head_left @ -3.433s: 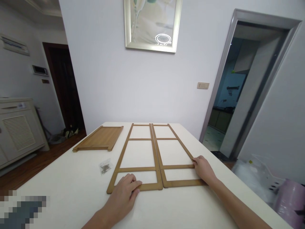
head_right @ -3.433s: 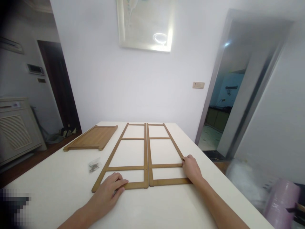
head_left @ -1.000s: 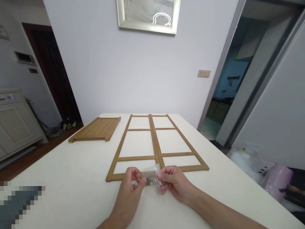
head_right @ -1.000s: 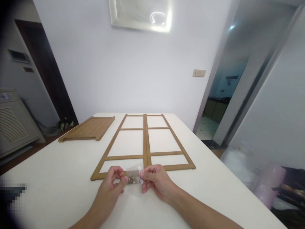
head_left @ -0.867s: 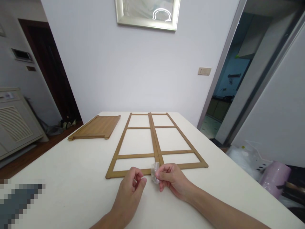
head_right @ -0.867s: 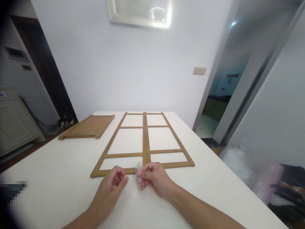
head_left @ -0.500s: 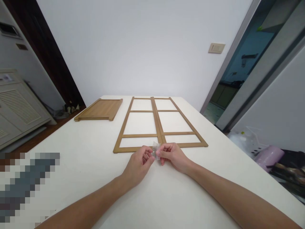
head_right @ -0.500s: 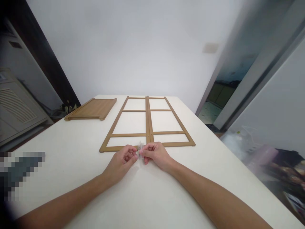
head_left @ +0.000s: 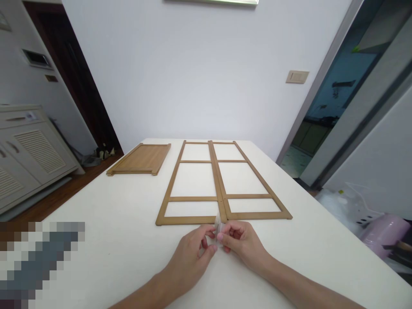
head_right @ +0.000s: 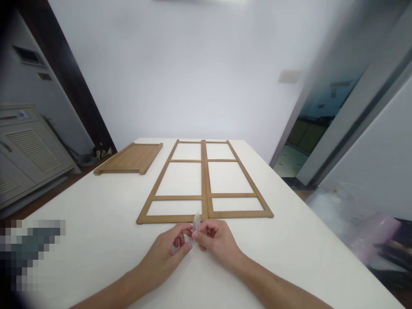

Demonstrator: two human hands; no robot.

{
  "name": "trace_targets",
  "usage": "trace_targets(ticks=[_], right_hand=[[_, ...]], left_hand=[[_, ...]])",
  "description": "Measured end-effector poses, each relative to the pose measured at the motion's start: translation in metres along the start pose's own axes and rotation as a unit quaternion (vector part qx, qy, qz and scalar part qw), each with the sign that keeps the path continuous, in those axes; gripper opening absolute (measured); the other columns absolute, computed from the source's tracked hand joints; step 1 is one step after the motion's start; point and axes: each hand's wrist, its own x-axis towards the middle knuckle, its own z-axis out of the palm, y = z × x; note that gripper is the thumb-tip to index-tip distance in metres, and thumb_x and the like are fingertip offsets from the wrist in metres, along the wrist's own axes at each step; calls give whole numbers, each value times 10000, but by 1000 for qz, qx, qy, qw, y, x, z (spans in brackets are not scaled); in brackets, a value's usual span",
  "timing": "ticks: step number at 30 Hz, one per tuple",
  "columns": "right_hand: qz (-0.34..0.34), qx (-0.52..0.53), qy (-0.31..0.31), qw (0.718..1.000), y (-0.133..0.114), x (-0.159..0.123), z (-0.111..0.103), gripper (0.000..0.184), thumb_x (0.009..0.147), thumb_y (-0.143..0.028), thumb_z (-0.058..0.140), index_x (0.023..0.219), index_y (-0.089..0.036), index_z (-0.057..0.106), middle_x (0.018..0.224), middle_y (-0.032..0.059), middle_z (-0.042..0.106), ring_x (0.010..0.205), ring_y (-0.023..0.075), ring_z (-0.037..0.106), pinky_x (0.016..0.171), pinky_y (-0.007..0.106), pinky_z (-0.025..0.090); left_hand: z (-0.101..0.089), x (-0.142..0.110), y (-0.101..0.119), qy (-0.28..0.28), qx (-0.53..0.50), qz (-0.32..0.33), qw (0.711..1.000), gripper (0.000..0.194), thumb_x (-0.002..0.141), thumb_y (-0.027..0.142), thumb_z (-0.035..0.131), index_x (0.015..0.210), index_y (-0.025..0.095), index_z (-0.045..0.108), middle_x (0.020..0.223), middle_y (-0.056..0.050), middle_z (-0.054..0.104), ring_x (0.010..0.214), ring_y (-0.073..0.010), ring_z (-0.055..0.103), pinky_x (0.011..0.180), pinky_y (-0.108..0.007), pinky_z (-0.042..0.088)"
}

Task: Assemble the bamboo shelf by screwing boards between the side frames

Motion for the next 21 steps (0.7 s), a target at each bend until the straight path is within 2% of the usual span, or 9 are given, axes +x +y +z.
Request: trace_targets(ticks=[11,21], right_hand=[[-52,-19,8,998,-5,-1,4,359,742,-483,745,625,-178,596,481,-33,545,459,88,442,485,235,308],[-31,-20,1,999,-5,-1,7,392,719,-513,750,615,-179,574,512,-33,545,478,89,437,494,238,309]], left_hand=[[2,1,4,23,39,22,999,279,838,274,512,1091,198,603,848,-16,662,701,-151,548,669,-266,418],[0,3,1,-9,46,43,998,236,840,256,514,1048,215,618,804,0,630,707,-153,544,628,-250,405]])
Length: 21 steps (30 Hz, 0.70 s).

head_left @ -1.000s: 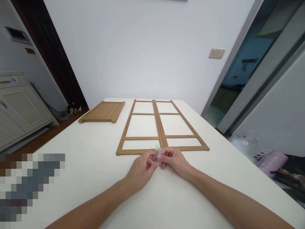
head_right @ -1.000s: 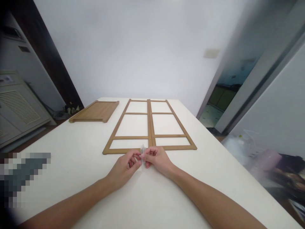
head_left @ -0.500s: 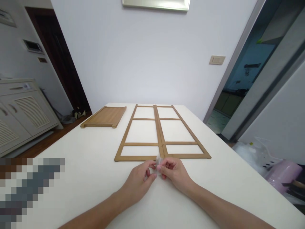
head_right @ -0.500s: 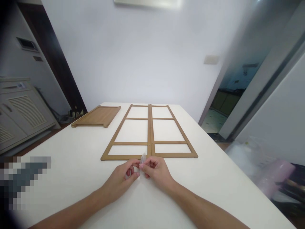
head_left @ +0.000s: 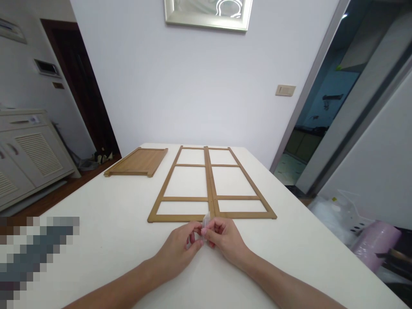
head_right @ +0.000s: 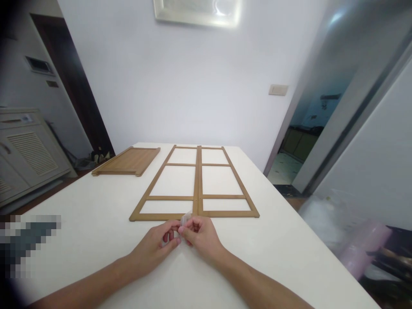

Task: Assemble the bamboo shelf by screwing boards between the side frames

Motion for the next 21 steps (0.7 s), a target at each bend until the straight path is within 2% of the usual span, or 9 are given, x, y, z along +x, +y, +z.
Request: trace_targets(ticks=[9,15,21], right_hand=[[13,12,5,1000,7,3,-1,392,724,-509,757,624,-178,573,520,-36,535,484,88,441,494,237,304],[9,11,-1,1000,4,2,2,371,726,-497,765,653,-170,607,545,-22,563,491,94,447,497,243,305],[19,32,-15,999,0,2,3,375,705,-494,784,641,-171,604,567,-14,584,510,96,446,509,249,305]], left_hand=[[2,-4,-5,5,12,9,1000,277,848,237,521,1113,212,598,858,-15,635,769,-163,564,672,-262,419],[1,-2,2,11,-12,15,1000,204,846,215,515,1022,213,617,893,-16,675,750,-162,558,686,-273,421],[3,2,-3,14,-55,3,998,162,849,228,526,972,220,631,900,-15,706,769,-172,573,728,-286,430]])
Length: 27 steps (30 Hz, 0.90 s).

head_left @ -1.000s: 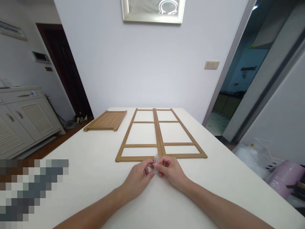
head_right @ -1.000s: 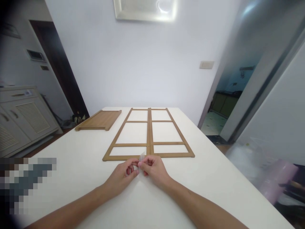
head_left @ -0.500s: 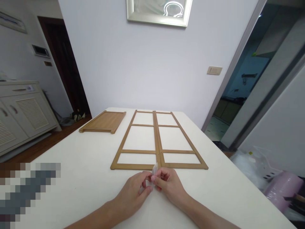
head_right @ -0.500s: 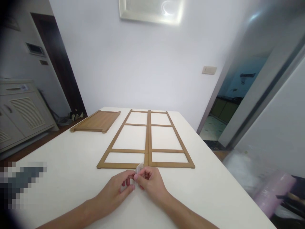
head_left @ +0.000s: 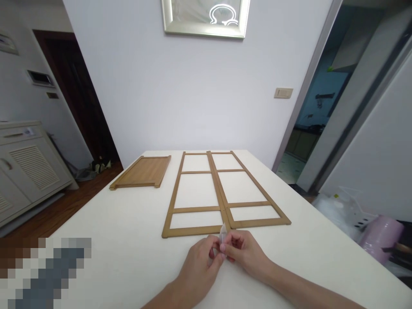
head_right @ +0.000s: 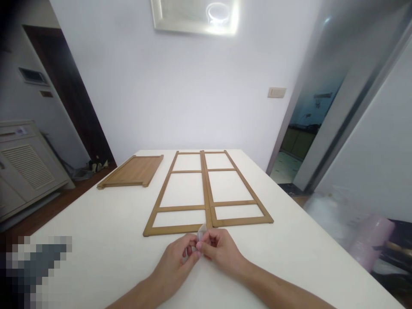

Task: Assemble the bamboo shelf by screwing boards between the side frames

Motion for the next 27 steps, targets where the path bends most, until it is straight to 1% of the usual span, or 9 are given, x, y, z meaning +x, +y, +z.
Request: trace_targets(ticks=[6,13,17,19,23,27], right_hand=[[-1,10,-13,1000,8,5,-2,348,714,-448,790,632,-174,592,557,-12,584,488,91,429,490,248,281],[-4,-5,-8,1000,6,5,-1,370,710,-470,783,626,-175,576,564,-11,583,486,96,453,483,241,301],[-6,-22,-4,1000,4,4,-2,362,751,-493,730,652,-177,584,538,-25,564,487,99,478,494,234,330],[-9,-29,0,1000,3,4,-2,344,756,-478,712,646,-179,584,515,-33,548,485,98,480,503,233,348],[-21,-37,9,999,2,3,-1,260,738,-401,680,639,-183,579,506,-41,541,480,97,479,501,228,369],[-30,-55,14,998,3,3,0,211,728,-361,660,642,-181,592,495,-47,540,459,92,474,471,218,354]], left_hand=[[1,4,0,-4,-32,-17,999,131,862,238,516,924,218,630,866,-11,718,743,-165,594,703,-269,439],[0,4,1,-8,-17,2,1000,113,876,253,501,883,207,604,851,-22,723,713,-164,593,676,-264,428],[-1,3,2,-6,-10,18,1000,115,887,259,491,899,212,595,847,-16,731,714,-163,599,692,-265,431],[-1,3,3,-2,-6,20,1000,115,891,271,492,893,212,591,855,-17,732,726,-165,613,695,-264,435],[-2,3,5,-1,-18,36,999,171,925,302,449,910,203,587,868,-26,734,769,-167,645,731,-266,450],[-2,3,7,4,5,43,999,262,957,338,377,918,200,596,850,-34,728,774,-175,642,735,-277,451]])
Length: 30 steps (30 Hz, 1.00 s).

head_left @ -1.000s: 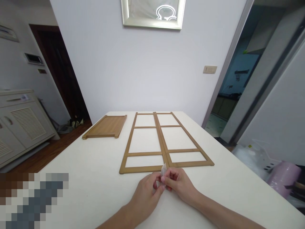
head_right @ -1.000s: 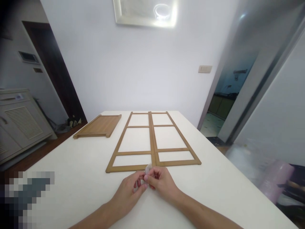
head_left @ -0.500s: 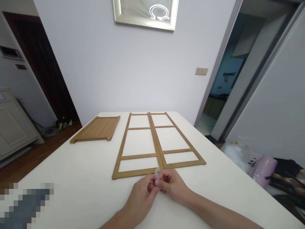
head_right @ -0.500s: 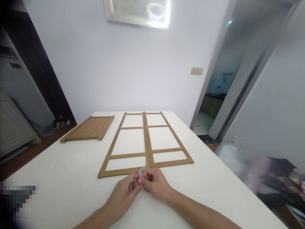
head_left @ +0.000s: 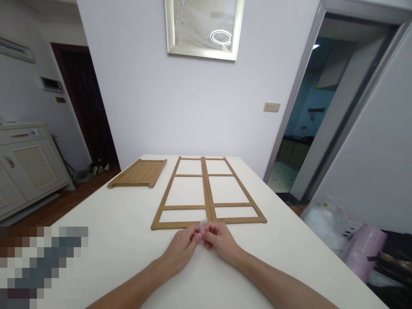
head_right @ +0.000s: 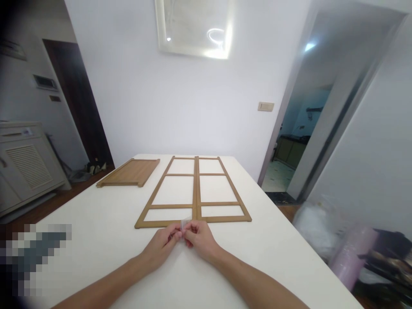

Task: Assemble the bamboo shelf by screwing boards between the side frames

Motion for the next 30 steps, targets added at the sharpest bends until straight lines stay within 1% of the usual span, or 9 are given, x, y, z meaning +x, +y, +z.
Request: trace_targets(ticks=[2,5,8,12,14,18,23,26,30], right_hand=[[-6,-9,2,1000,0,0,0,216,736,-365,656,640,-179,603,487,-50,538,454,89,471,469,216,352],[-15,-21,5,1000,-1,0,0,220,738,-361,657,627,-177,611,472,-55,535,443,85,462,463,216,343],[-20,-31,11,999,-4,-1,1,204,729,-333,658,612,-172,619,464,-55,534,434,84,456,454,215,335],[-19,-43,29,998,-9,-5,3,155,716,-283,656,617,-164,641,457,-53,533,431,85,456,453,216,335],[-15,-47,37,998,-10,-8,3,155,711,-282,666,613,-165,639,457,-53,531,432,84,451,453,216,330],[-10,-44,55,997,-8,-13,3,191,701,-331,697,622,-169,635,474,-55,523,444,82,437,453,214,329],[-13,-31,72,997,-3,-15,5,236,693,-379,713,621,-175,619,495,-50,526,453,84,441,453,215,329],[-16,-18,82,996,-2,-16,5,262,705,-407,711,628,-178,608,498,-53,515,454,83,436,457,217,325],[-9,0,81,997,0,-21,4,283,721,-429,712,639,-183,598,512,-57,500,456,82,421,461,227,309]], left_hand=[[0,0,0,7,6,3,1000,281,957,346,367,929,196,602,850,-40,720,779,-180,633,736,-284,450],[1,0,-1,34,10,0,999,275,942,378,393,903,191,591,816,-35,688,739,-176,604,699,-283,439],[0,0,-2,58,12,-14,998,254,914,409,439,835,194,548,746,-7,637,677,-159,558,640,-266,406],[-1,0,-3,71,4,-27,997,245,884,419,481,777,199,500,664,30,560,623,-138,500,593,-247,364],[-1,0,-4,63,0,-23,998,249,877,418,489,760,198,501,649,35,540,614,-133,482,584,-244,353],[0,-1,-5,33,-4,1,999,287,888,429,466,767,182,550,674,20,559,627,-135,480,590,-249,353],[0,-1,-4,26,8,2,1000,350,904,465,434,780,175,586,680,11,581,623,-139,477,589,-253,347],[1,-3,-4,17,13,-8,1000,340,905,458,437,780,178,585,693,7,596,627,-142,487,584,-251,345],[2,-6,-3,-1,34,-12,999,278,911,396,447,821,188,608,720,3,609,661,-151,508,607,-255,354]])
